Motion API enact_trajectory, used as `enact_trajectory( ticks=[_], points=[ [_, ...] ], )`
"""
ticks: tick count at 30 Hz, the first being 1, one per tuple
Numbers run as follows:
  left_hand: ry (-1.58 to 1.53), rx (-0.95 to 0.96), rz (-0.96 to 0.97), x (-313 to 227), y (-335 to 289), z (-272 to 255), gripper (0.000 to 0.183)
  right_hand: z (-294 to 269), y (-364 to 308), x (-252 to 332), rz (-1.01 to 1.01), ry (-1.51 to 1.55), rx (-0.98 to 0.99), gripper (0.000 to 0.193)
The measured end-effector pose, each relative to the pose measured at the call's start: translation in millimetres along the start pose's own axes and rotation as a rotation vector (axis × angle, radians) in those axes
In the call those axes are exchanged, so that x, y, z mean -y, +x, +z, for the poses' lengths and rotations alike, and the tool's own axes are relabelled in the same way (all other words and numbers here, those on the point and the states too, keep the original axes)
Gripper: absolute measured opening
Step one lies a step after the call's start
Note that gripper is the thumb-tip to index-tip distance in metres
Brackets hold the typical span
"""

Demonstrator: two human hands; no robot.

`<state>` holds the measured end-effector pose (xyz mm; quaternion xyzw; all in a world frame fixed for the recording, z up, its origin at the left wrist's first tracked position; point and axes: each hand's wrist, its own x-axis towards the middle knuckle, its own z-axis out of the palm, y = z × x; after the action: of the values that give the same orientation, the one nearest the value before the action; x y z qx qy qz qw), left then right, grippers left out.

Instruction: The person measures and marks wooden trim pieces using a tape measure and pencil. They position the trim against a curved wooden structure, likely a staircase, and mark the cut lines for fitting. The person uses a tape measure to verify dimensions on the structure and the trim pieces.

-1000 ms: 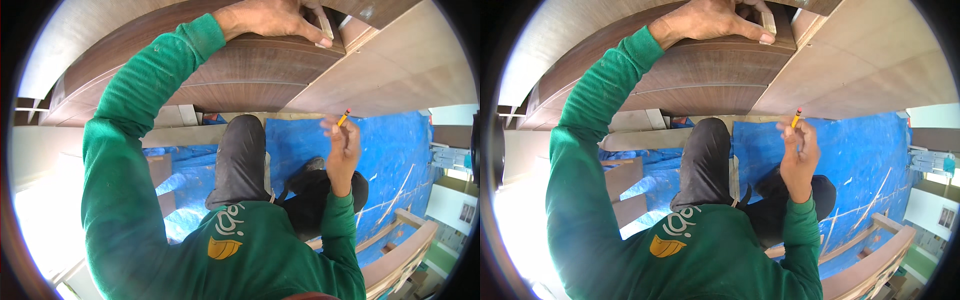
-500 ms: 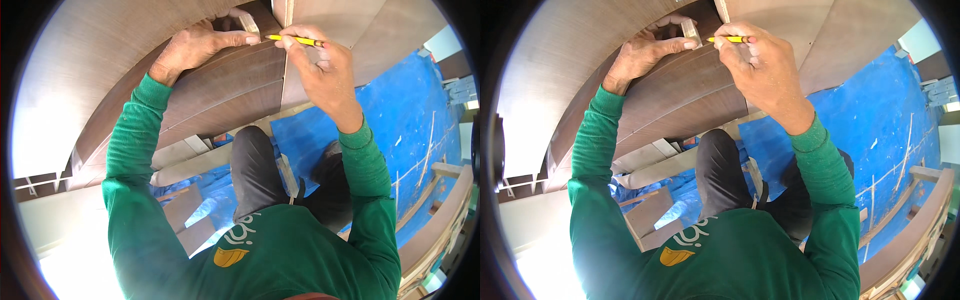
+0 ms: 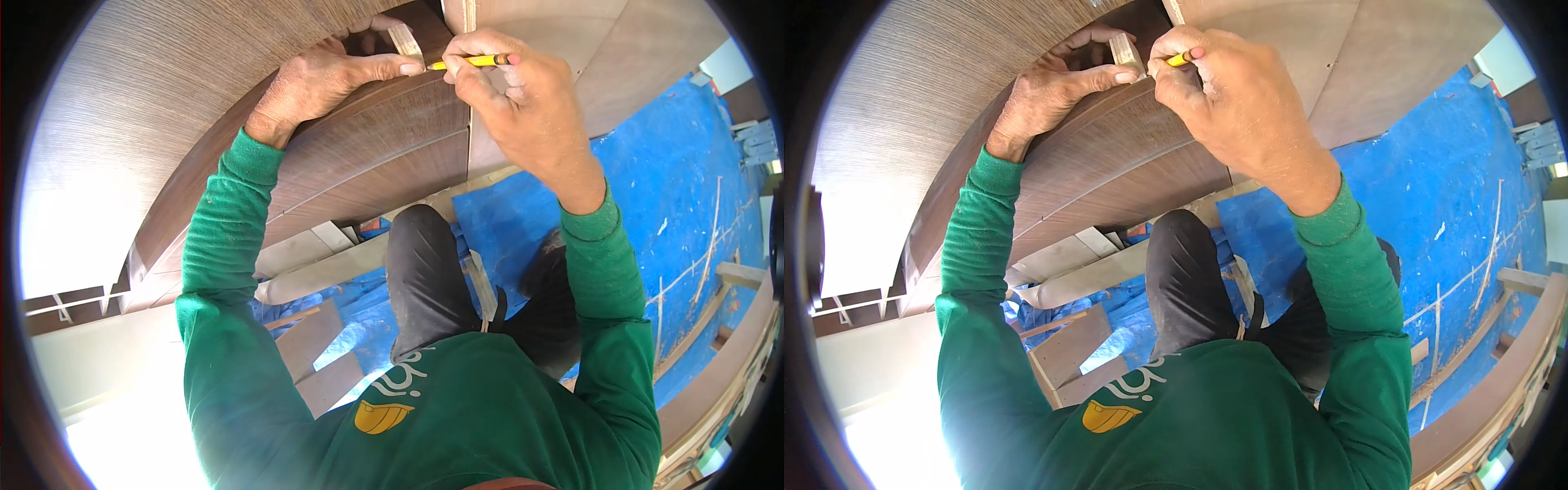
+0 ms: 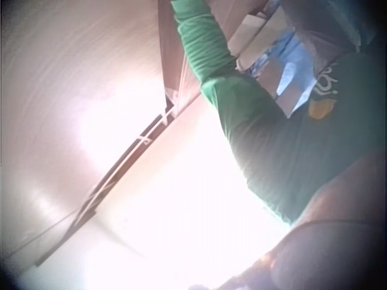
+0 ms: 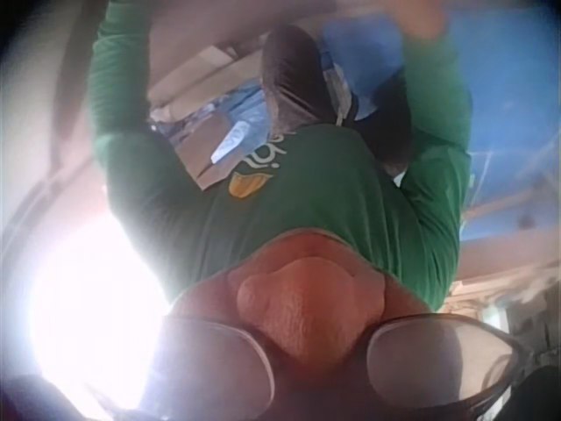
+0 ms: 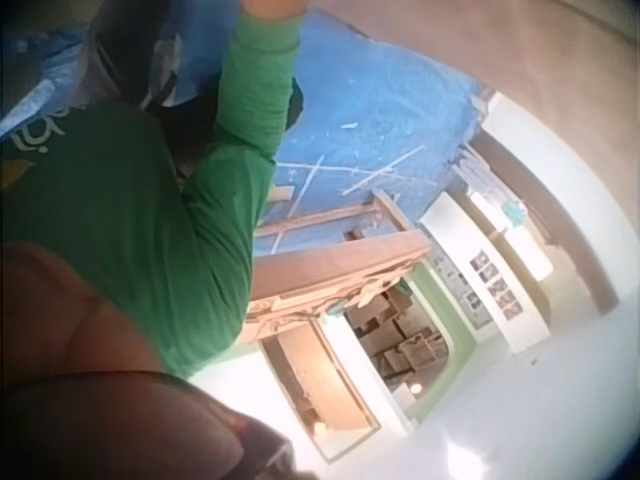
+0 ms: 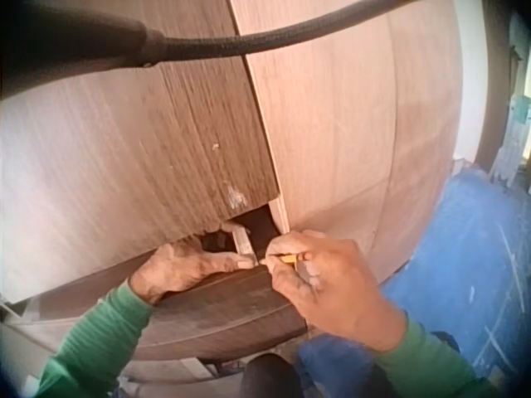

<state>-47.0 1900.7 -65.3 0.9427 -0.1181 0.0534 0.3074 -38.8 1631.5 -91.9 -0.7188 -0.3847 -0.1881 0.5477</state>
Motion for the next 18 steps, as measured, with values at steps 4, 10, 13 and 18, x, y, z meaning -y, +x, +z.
enact_trajectory(
  ticks=[4, 10, 13, 18],
  points=[
    [0.029, -0.01, 0.044, -4.0, 2.2, 1.0, 0.047, 0.0, 0.0, -1.7, 0.019, 0.008, 0.0, 0.011],
    [0.012, -0.038, 0.08, -11.2, 0.8, -1.0, 0.044, -38.1, -10.9, 29.0, 0.091, 0.029, -0.087, 0.009],
    [0.016, -0.04, 0.032, -3.9, -3.7, -2.8, 0.043, -46.8, -40.0, 29.4, 0.316, 0.113, 0.004, 0.012],
    [-0.087, -0.046, 0.0, -21.6, -0.7, -0.5, 0.045, -18.0, -120.6, -32.9, 0.48, -0.294, 0.174, 0.011]
  ],
)
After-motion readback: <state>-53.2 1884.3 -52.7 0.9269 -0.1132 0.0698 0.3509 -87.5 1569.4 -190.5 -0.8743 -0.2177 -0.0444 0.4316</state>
